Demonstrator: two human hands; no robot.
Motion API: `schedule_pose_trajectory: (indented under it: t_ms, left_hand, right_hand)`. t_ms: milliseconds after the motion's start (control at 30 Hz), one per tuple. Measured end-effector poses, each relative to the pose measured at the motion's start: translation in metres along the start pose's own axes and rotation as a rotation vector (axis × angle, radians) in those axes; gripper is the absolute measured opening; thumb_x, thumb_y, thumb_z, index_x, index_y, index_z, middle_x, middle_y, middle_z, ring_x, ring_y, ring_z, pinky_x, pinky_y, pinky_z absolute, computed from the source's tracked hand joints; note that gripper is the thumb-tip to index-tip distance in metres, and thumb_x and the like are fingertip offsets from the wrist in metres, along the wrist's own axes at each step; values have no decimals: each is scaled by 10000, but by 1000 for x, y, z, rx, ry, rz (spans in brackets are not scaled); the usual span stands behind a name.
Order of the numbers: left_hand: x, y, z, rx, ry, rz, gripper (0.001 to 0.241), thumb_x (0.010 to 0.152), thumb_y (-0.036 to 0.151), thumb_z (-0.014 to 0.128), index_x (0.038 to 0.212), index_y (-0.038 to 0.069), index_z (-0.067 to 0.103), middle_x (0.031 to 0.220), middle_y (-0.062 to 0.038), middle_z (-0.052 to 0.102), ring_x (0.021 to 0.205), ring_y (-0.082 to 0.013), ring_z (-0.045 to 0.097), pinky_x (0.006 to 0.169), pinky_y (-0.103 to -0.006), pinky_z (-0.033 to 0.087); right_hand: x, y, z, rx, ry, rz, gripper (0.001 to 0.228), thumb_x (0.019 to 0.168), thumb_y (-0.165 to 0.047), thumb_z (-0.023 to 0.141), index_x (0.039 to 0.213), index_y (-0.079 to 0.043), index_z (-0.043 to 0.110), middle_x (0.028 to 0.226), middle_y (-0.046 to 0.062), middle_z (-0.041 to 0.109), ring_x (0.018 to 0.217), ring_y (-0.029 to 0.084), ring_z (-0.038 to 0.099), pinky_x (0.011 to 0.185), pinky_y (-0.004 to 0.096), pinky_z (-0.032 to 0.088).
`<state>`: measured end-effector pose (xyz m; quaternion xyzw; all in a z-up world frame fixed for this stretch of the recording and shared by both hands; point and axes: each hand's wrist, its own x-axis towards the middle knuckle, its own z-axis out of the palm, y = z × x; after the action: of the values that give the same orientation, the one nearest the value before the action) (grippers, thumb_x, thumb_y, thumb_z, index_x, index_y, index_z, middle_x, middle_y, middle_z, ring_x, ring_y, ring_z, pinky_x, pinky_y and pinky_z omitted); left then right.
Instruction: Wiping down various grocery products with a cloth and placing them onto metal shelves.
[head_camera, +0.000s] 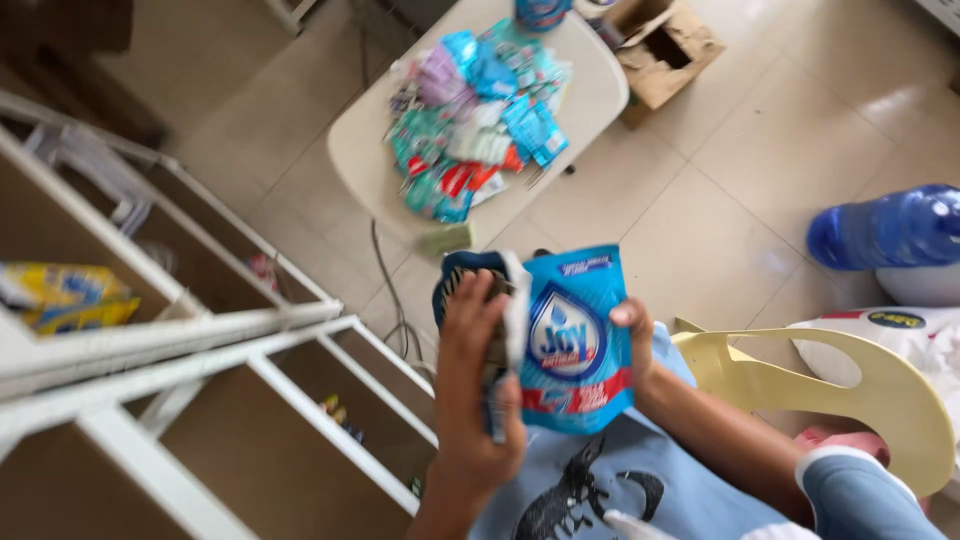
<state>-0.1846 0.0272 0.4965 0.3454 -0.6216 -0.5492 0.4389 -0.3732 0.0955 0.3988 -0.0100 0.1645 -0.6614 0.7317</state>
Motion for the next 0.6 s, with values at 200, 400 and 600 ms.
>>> schedule_pose_trajectory:
  t_ms: [200, 400, 600]
  left_hand:
    - [43, 1, 73, 553, -445, 298, 668, 923, 193, 614, 1531, -8, 427, 1643, -296, 370, 1588, -486, 290, 1300, -608, 177]
    - [104, 0, 167, 562, -541, 335, 758, 886, 323, 667, 1505, -36, 417, 1626, -343, 307, 1554, -529, 261, 1260, -625, 186]
    - [193, 4, 288, 668, -753, 319, 780, 802, 291, 718, 1514, 84, 477, 1641, -302, 357, 1560, -479, 301, 1253, -596, 216]
  right_hand:
    - [-29, -27, -32, 50, 150, -191, 899, 759, -361, 713, 1516, 39, 442, 1386, 260, 601, 1194, 403, 623, 1071, 530, 486]
    - [-35, -98, -49, 51, 292, -437, 931, 832, -519, 696, 1532, 24, 410, 1439, 238, 555, 1250, 352, 606, 1091, 505, 478]
    - [-13, -256, -24, 58, 271, -562, 1235, 752, -901, 513, 1585, -3, 352, 1556, 185, 488, 1364, 295, 540, 1155, 467, 439]
